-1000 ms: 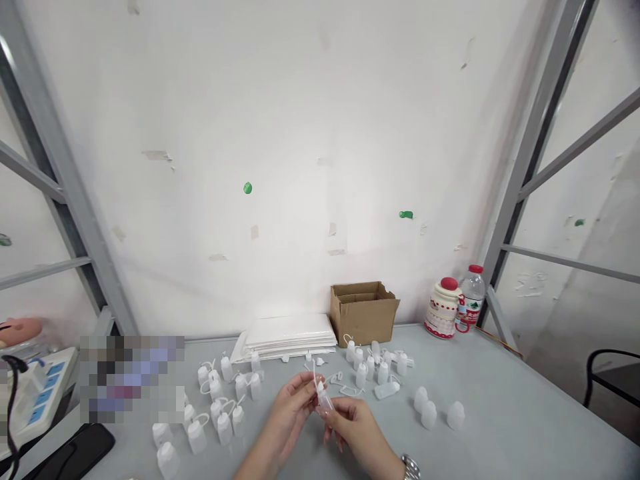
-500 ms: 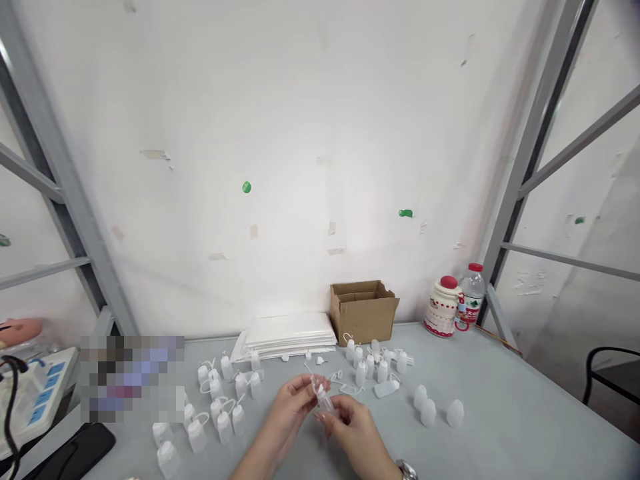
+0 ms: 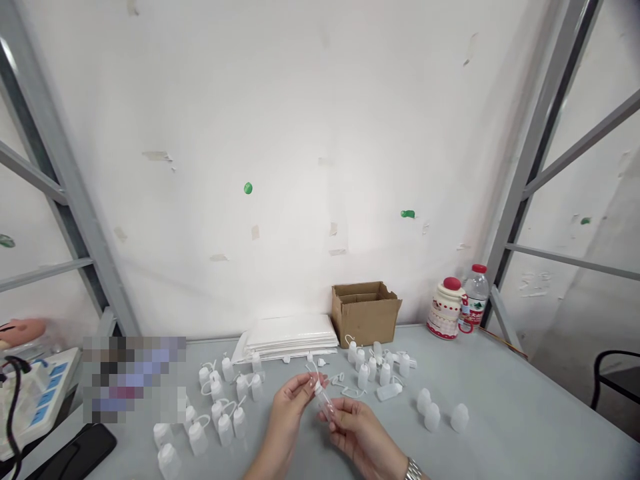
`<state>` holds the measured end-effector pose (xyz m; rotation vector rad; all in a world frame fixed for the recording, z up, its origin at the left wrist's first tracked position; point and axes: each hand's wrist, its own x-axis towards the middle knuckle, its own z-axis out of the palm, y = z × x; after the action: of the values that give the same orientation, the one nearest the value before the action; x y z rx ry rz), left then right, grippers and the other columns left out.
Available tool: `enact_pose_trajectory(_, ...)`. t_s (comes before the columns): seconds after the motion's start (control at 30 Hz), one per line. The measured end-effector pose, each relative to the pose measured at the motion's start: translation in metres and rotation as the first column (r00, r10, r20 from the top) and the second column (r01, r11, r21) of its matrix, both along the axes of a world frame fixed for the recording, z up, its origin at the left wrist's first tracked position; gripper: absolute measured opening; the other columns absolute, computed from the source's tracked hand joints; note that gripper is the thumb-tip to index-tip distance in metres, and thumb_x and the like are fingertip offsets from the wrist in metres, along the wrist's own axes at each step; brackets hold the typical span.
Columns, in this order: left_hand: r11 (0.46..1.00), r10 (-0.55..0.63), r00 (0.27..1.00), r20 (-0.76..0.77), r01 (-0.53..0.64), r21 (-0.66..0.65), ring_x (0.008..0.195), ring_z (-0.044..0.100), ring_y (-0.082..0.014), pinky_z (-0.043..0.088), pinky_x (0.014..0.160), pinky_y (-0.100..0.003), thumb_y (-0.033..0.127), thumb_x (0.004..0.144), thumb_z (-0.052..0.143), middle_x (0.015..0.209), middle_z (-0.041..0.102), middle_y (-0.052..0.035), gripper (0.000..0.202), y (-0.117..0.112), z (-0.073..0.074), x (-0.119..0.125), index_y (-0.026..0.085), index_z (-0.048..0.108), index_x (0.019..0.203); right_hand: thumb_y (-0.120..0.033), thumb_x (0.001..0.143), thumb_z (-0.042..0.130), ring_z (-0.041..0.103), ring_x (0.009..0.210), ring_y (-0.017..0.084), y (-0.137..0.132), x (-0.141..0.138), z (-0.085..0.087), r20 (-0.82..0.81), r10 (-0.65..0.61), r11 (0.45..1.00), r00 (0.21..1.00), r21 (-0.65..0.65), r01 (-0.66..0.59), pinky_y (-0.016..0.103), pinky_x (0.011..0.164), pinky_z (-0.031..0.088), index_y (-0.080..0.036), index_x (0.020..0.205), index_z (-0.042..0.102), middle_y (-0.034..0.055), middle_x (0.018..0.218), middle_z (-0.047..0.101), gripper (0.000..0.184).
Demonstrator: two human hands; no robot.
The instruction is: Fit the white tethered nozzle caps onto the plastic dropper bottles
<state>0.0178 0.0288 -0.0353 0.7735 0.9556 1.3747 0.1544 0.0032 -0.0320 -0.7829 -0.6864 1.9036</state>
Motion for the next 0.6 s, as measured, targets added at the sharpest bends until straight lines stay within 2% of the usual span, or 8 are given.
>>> enact_pose_trajectory(0.13,1.000,0.007,1.000,-0.016,-0.007,0.017,0.087,0.064,-0.0272,0.043,0.087,-0.039,0.041,0.045,0.078,0.083,0.074,-0.0126,0.037,-0.001,0.001,0.002,0.014,0.071,0.070,-0.044,0.061,0.072,0.050,0.040,0.004,0.002,-0.001,-0.004,0.012,0.075,0.995,0.997,-0.074,-0.074,0.015,0.043,0.037,-0.008,0.065,0.065,0.0031,0.051,0.063,0.037)
enact_pose_trajectory(0.2,1.000,0.022,1.000,-0.006,-0.022,0.013,0.088,0.064,-0.0270,0.042,0.087,-0.039,0.041,0.045,0.078,0.083,0.074,-0.0122,0.037,-0.002,0.001,0.003,0.014,0.071,0.070,-0.053,0.065,0.065,0.050,0.037,0.005,0.003,-0.003,-0.005,0.114,0.057,0.998,0.992,-0.048,-0.052,0.015,0.040,0.035,-0.008,0.065,0.063,0.0038,0.049,0.062,0.046)
enact_pose_trajectory(0.27,0.999,0.031,0.999,0.004,-0.031,0.004,0.088,0.064,-0.0261,0.042,0.088,-0.038,0.039,0.047,0.078,0.084,0.074,-0.0114,0.035,-0.002,0.001,0.002,0.015,0.071,0.071,-0.058,0.063,0.064,0.049,0.035,0.005,0.005,-0.005,-0.006,0.221,-0.022,0.999,0.975,0.038,0.014,0.016,0.039,0.034,-0.010,0.068,0.060,0.0034,0.050,0.063,0.048)
enact_pose_trajectory(0.37,1.000,0.022,1.000,0.015,-0.022,-0.016,0.089,0.064,-0.0252,0.043,0.088,-0.036,0.036,0.048,0.078,0.084,0.074,-0.0110,0.032,-0.002,0.003,0.001,0.014,0.070,0.071,-0.061,0.052,0.069,0.049,0.036,0.007,0.008,-0.008,-0.010,0.332,-0.129,0.982,0.934,0.177,0.073,0.018,0.039,0.034,-0.014,0.072,0.055,0.0004,0.053,0.063,0.053)
enact_pose_trajectory(0.43,1.000,0.003,1.000,0.020,-0.002,-0.030,0.089,0.064,-0.0252,0.043,0.087,-0.037,0.035,0.047,0.079,0.085,0.074,-0.0112,0.032,-0.003,0.006,0.000,0.015,0.070,0.070,-0.062,0.050,0.069,0.048,0.037,0.008,0.011,-0.008,-0.014,0.404,-0.169,0.966,0.899,0.247,0.071,0.020,0.040,0.035,-0.015,0.072,0.053,-0.0010,0.053,0.060,0.055)
enact_pose_trajectory(0.5,0.999,-0.025,1.000,0.005,0.025,-0.025,0.090,0.064,-0.0255,0.044,0.087,-0.037,0.032,0.046,0.080,0.088,0.074,-0.0113,0.035,-0.003,0.010,-0.002,0.016,0.070,0.074,-0.060,0.056,0.065,0.047,0.039,0.009,0.012,-0.007,-0.017,0.471,-0.221,0.946,0.854,0.317,0.070,0.022,0.042,0.036,-0.015,0.074,0.054,-0.0023,0.054,0.057,0.050)
enact_pose_trajectory(0.6,0.998,-0.054,0.994,-0.094,0.052,-0.018,0.090,0.064,-0.0251,0.045,0.086,-0.035,0.032,0.046,0.080,0.087,0.074,-0.0103,0.037,-0.004,0.015,-0.005,0.016,0.071,0.078,-0.046,0.069,0.059,0.049,0.048,0.012,0.008,-0.004,-0.018,0.559,-0.310,0.894,0.769,0.447,0.036,0.025,0.049,0.039,-0.016,0.078,0.056,-0.0027,0.058,0.054,0.031)
